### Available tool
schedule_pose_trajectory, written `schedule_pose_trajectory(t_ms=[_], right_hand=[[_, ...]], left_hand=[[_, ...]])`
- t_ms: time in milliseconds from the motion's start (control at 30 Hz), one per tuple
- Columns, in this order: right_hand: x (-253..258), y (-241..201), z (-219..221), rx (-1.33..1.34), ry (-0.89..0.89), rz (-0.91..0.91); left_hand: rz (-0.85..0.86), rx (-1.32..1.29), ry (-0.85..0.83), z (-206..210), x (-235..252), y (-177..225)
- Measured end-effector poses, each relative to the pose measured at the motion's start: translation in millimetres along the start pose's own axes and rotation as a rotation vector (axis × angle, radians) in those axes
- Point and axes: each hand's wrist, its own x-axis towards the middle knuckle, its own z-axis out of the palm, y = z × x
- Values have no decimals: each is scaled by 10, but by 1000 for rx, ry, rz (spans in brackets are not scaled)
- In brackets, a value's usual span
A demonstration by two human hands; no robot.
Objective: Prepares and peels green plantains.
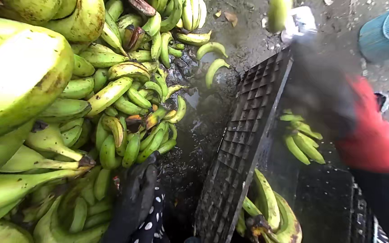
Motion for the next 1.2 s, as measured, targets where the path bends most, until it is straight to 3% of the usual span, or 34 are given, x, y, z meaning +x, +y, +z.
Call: schedule_pose_trajectory(t_ms=[133,167,233,267,300,400,467,533,667,767,833,967,1033,1100,1167,1200], right_hand=[[-1629,225,-190,-470,268,-164],[-1972,383,-183,-567,327,-137],[-2552,530,-104,-693,413,180],[-2709,520,-97,-734,430,375],[-2810,482,-101,-762,460,460],[-2849,307,-225,-721,556,298],[-2616,277,-304,-522,477,156],[-2041,62,-68,-399,377,160],[-426,-103,492,-539,138,194],[735,-153,995,-636,123,297],[1271,-84,1306,-615,214,281],[1841,244,1840,-542,347,243],[1922,357,1951,-709,187,261],[1997,394,1921,-1081,-168,243],[2096,386,1837,-1170,-250,242],[2135,392,1768,-1065,-188,266]], left_hand=[[33,-51,5,27,-1,22],[28,-66,-5,43,9,80],[-30,-81,-11,66,43,344],[-62,-73,-25,69,56,436],[-55,-55,-33,69,67,450],[63,-30,-75,65,24,149],[39,-26,-70,49,15,115],[9,-52,-52,24,26,149],[6,-80,-38,-7,-10,103],[-6,-42,-11,-47,-44,34],[-27,-10,14,-75,-64,26],[-36,-2,-59,-68,-61,44],[1,0,-109,-39,-26,91],[21,17,-138,-42,-21,107],[23,6,-135,-35,-28,94],[23,-12,-128,-25,-21,88]])
